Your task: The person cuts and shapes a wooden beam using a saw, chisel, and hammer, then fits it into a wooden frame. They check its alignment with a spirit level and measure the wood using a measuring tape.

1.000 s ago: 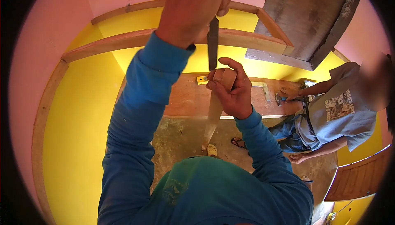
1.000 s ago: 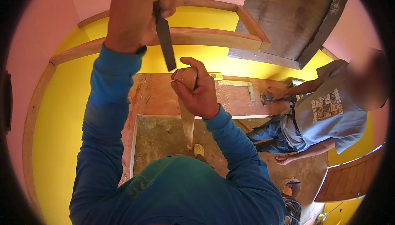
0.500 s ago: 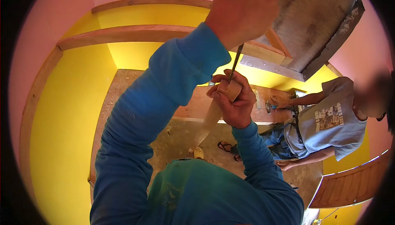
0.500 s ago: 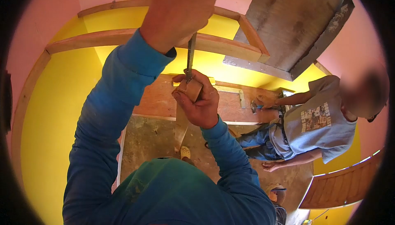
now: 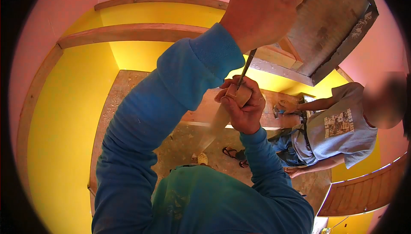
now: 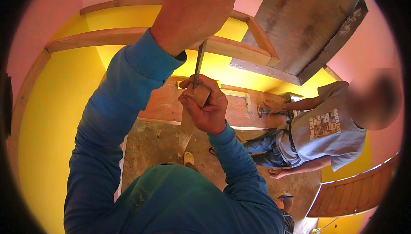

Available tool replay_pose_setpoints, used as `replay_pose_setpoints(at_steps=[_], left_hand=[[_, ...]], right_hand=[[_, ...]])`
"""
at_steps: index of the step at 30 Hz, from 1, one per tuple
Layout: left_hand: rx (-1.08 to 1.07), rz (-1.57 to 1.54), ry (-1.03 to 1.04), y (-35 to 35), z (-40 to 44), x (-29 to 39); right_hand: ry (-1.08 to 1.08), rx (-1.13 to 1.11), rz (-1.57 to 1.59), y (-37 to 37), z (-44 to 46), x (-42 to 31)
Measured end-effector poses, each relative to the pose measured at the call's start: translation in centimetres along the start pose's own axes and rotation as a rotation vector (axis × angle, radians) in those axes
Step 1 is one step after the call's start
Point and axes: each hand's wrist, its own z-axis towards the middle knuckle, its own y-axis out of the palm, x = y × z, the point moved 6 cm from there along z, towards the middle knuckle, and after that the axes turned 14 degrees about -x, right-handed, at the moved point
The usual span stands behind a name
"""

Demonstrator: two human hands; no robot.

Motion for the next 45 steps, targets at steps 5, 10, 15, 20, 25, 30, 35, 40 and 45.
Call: replay_pose_setpoints(at_steps=[5, 10, 15, 20, 25, 30, 35, 40, 45], left_hand=[[0.005, 0.002, 0.016, 0.0, 0.4, -0.9], [-0.002, -0.052, -0.004, 0.1, 0.8, -1.3], [-0.025, -0.027, -0.067, 0.0, 0.6, -0.5], [0.086, 0.049, 0.099, 0.6, -0.4, -0.1], [0.143, 0.071, 0.203, 1.5, -1.0, 0.8], [-0.107, -0.401, 0.032, 0.1, 0.1, -0.5], [0.131, -0.119, 0.133, 1.3, 0.0, -0.8], [0.102, 0.063, 0.17, 1.5, 0.1, 0.9], [-0.022, -0.058, 0.256, -0.2, 0.6, 1.3]], right_hand=[[0.032, -0.013, 0.009, -0.2, 0.0, 0.3], [0.008, 0.003, 0.027, -0.3, 0.1, 0.6], [0.042, 0.015, -0.024, -0.4, 0.2, 0.6], [0.204, 0.1, -0.002, 0.3, 0.2, -0.2], [0.23, 0.08, -0.232, 0.7, -0.5, 0.7], [0.255, 0.123, -0.15, -0.5, -0.7, 1.4], [0.251, 0.041, -0.206, -1.5, -0.6, 2.1], [0.265, 0.098, -0.082, 0.0, -0.9, 3.2], [0.165, 0.042, -0.117, 1.4, 1.5, 0.0]])
